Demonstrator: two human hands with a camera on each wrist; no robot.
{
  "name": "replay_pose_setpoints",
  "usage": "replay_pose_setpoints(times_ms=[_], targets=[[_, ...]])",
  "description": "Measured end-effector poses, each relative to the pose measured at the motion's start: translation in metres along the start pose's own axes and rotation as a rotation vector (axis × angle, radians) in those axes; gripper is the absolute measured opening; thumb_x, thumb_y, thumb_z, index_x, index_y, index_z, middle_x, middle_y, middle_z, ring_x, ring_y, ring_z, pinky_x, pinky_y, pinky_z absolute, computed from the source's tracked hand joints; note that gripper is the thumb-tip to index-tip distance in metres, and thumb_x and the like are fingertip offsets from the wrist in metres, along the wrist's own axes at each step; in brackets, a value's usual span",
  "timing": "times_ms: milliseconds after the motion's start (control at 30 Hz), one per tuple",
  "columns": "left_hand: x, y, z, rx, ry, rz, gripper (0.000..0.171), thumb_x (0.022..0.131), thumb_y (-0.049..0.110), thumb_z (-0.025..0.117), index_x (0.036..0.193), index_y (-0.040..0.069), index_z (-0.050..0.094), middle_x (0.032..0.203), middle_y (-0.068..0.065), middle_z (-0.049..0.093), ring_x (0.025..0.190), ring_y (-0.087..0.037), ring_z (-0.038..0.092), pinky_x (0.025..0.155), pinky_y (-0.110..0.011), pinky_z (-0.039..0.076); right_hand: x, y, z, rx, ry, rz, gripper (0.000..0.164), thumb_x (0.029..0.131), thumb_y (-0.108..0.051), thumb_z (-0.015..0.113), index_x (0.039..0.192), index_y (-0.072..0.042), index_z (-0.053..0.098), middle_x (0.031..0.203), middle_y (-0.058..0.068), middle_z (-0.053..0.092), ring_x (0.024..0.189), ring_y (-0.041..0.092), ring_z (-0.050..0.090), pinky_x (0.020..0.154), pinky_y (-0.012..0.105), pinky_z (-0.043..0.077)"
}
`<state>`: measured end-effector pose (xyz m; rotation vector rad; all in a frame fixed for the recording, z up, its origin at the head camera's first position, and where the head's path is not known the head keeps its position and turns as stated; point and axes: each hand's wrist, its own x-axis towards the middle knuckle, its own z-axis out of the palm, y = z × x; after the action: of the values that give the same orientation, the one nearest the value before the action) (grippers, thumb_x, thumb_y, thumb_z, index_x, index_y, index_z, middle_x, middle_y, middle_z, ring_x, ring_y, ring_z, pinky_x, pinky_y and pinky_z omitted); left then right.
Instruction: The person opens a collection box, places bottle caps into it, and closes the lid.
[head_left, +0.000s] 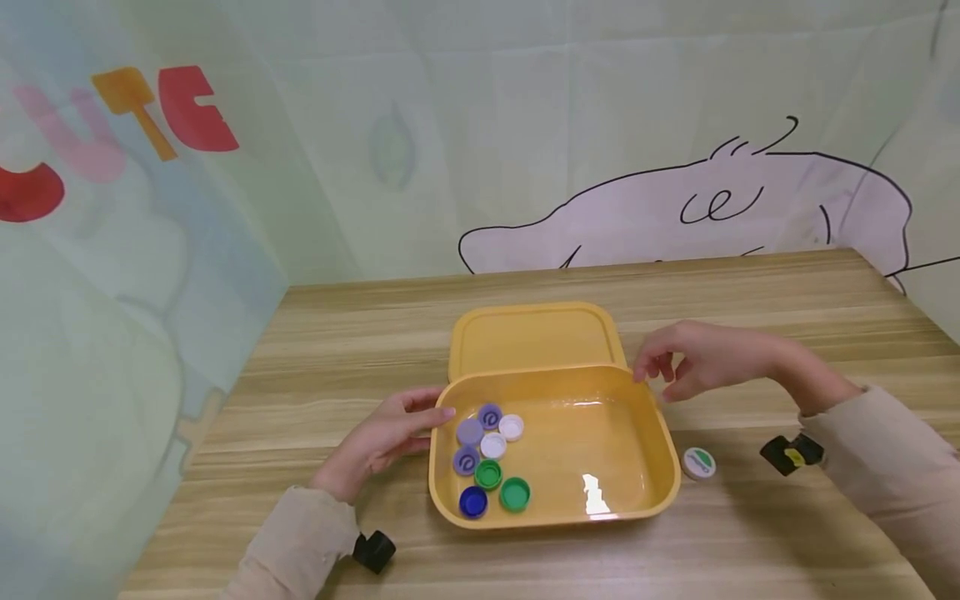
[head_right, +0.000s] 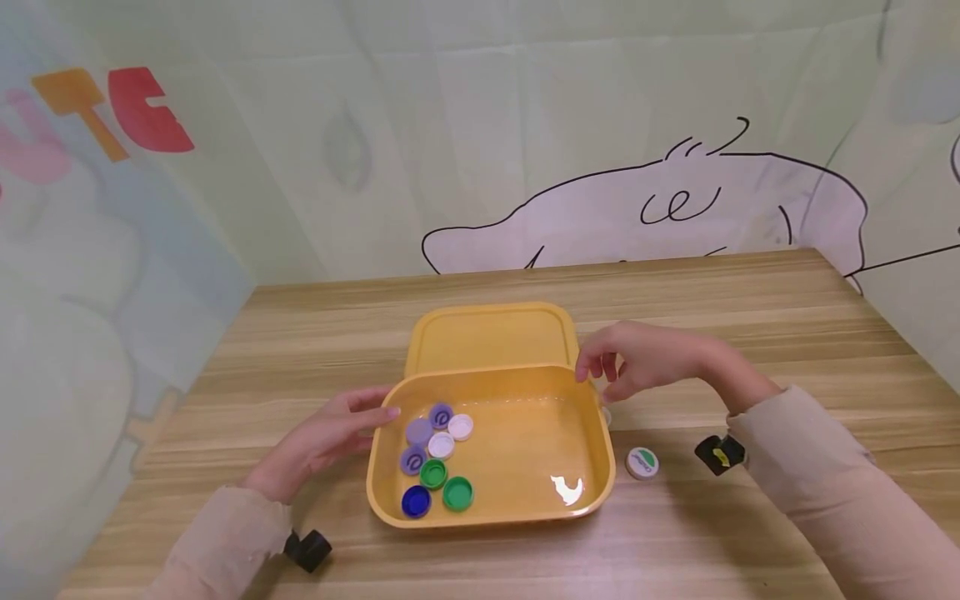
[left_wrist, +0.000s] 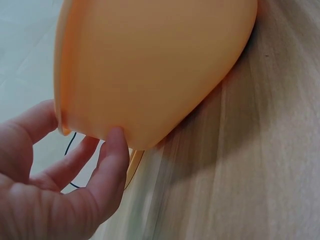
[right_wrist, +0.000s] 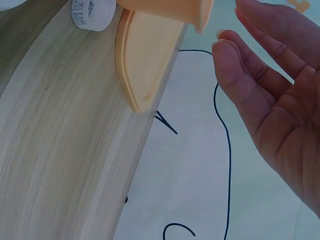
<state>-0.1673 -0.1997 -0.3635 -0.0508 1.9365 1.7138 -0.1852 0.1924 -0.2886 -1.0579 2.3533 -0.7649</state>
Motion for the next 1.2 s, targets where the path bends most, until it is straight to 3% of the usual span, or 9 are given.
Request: replay_pose_setpoints(times_ms=[367, 733, 933, 1200], targets=[[-0.002, -0.003, 0.004, -0.007, -0.001, 0.01, 0.055, 0.087, 0.015, 0.063, 0.134, -0.005, 0.043, 0.126, -0.018, 0.052, 0.101, -0.019, 0.058, 0.085, -0.036, 0.052, -0.013, 0.01, 0.005, 0.039, 0.018, 0.01, 0.026, 0.081, -0.006, 0.07, 0.103, -0.017, 0.062, 0.098, 0.002, 0.06, 0.085, 0.025, 0.055, 0.072, 0.028, 0.053], [-0.006, -0.006, 0.007, -0.026, -0.016, 0.022, 0.056, 0.088, 0.014, 0.063, 0.135, -0.006, 0.041, 0.128, -0.02, 0.05, 0.103, -0.02, 0.056, 0.086, -0.038, 0.051, -0.02, 0.027, 0.018, 0.075, 0.062, -0.078, 0.027, 0.079, -0.004, 0.071, 0.102, -0.016, 0.063, 0.097, 0.002, 0.061, 0.082, 0.023, 0.056, 0.069, 0.029, 0.055], [-0.007, -0.007, 0.009, -0.032, -0.01, 0.021, 0.055, 0.087, 0.013, 0.063, 0.135, -0.006, 0.041, 0.127, -0.019, 0.051, 0.102, -0.019, 0.057, 0.086, -0.038, 0.052, -0.024, 0.034, 0.022, 0.109, 0.085, -0.07, 0.025, 0.08, -0.004, 0.071, 0.1, -0.014, 0.062, 0.095, 0.009, 0.062, 0.083, 0.024, 0.056, 0.07, 0.029, 0.055], [-0.01, -0.007, 0.011, -0.033, -0.015, 0.027, 0.056, 0.088, 0.014, 0.063, 0.135, -0.007, 0.041, 0.128, -0.02, 0.05, 0.103, -0.02, 0.056, 0.086, -0.038, 0.051, -0.025, 0.041, 0.032, 0.112, 0.073, -0.01, 0.028, 0.079, -0.008, 0.072, 0.103, -0.016, 0.062, 0.097, 0.002, 0.06, 0.086, 0.021, 0.056, 0.073, 0.028, 0.054]])
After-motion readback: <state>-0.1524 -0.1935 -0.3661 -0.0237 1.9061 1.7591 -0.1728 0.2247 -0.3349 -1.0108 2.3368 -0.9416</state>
